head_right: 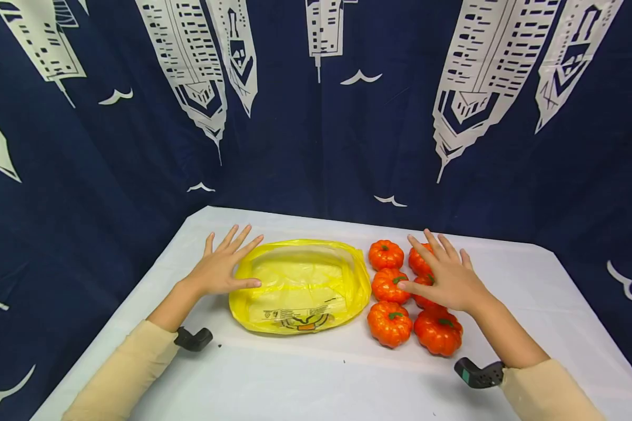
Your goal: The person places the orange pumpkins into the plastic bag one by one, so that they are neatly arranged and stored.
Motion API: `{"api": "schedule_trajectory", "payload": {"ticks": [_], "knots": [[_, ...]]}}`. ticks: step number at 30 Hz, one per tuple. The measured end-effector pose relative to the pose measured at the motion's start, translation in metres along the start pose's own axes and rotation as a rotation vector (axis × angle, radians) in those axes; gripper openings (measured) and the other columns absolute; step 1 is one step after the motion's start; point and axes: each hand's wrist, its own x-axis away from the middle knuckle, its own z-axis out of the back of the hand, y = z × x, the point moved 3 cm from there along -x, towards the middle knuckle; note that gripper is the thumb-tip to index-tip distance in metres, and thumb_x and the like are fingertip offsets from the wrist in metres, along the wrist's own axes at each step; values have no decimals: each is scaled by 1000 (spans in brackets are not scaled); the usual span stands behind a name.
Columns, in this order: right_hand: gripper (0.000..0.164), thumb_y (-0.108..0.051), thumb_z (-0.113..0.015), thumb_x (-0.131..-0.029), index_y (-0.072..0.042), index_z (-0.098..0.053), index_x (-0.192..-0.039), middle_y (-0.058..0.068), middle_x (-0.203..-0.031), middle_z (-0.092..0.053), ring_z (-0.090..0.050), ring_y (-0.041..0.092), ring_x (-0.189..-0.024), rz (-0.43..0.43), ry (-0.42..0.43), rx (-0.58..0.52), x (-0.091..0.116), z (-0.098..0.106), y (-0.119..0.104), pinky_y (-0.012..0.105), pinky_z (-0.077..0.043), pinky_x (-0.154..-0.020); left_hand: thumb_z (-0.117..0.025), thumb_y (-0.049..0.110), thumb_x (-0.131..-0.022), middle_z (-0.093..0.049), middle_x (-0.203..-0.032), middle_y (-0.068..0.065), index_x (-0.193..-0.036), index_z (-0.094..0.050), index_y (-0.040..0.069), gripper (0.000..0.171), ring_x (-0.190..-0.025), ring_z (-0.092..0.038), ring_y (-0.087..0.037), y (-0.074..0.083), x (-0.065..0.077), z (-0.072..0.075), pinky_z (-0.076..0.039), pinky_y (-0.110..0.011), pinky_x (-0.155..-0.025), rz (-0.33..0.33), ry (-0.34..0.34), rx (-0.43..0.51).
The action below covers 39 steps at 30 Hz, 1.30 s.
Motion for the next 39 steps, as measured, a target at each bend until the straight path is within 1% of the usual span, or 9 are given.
{"api": "schedule_trajectory", "payload": {"ticks": [4,10,12,17,20,27,30,35,39], "knots": [[97,-55,-65,-85,-16,-13,-158,28,-158,-6,-5,56,-139,-49,-1,-95,-7,3,7,84,-6,-99,-57,69,-83,-7,-163,-5,-157,-21,27,92,-148,1,-28,-1,9,-8,6,-69,-111,16,46,87],[98,-53,-67,-85,-12,-14,-157,32,-156,-9,-10,58,-137,-98,20,-143,-16,2,22,85,-12,-96,-60,62,-86,-14,-162,-10,-157,-24,21,89,-148,-8,-29,-7,27,-26,-1,-66,-114,71,89,191],[96,-51,-66,-87,-9,-14,-157,34,-155,-10,-12,60,-136,-107,24,-169,-19,0,29,86,-15,-94,-61,59,-87,-16,-161,-12,-157,-24,19,88,-148,-11,-30,-8,32,-32,-6,-65,-115,86,95,249],[95,-49,-62,-90,-1,-11,-155,36,-153,-11,-13,61,-134,-147,1,-237,-27,-4,48,84,-21,-94,-67,47,-88,-18,-160,-17,-156,-26,17,85,-143,-22,-41,-8,44,-44,-22,-68,-110,116,110,440],[94,-49,-59,-92,3,-10,-154,38,-152,-12,-14,60,-134,-179,-19,-295,-31,-6,56,82,-21,-96,-69,41,-89,-18,-159,-18,-156,-27,16,82,-141,-24,-44,-8,48,-51,-27,-69,-107,132,123,520],[94,-54,-51,-94,3,-6,-154,39,-151,-10,-15,61,-133,-291,-76,-391,-39,-12,72,80,-24,-98,-66,36,-92,-23,-158,-17,-154,-30,9,76,-143,-23,-39,-6,52,-57,-22,-63,-113,152,157,619],[92,-53,-49,-95,6,-9,-152,40,-150,-11,-15,60,-134,-328,-79,-452,-41,-14,78,78,-26,-99,-64,30,-94,-24,-158,-15,-154,-29,9,72,-143,-23,-37,-5,53,-60,-21,-59,-115,166,159,658],[89,-53,-47,-96,11,-13,-150,42,-148,-14,-17,60,-133,-370,-77,-518,-41,-18,88,75,-27,-102,-62,22,-96,-25,-158,-15,-154,-28,8,68,-143,-23,-36,-3,54,-63,-20,-55,-116,182,157,717],[89,-52,-47,-96,9,-13,-151,42,-149,-14,-18,60,-133,-394,-88,-541,-40,-23,95,75,-26,-102,-61,17,-96,-26,-157,-14,-154,-28,7,68,-143,-24,-35,-1,53,-63,-21,-54,-117,189,166,729]]}}
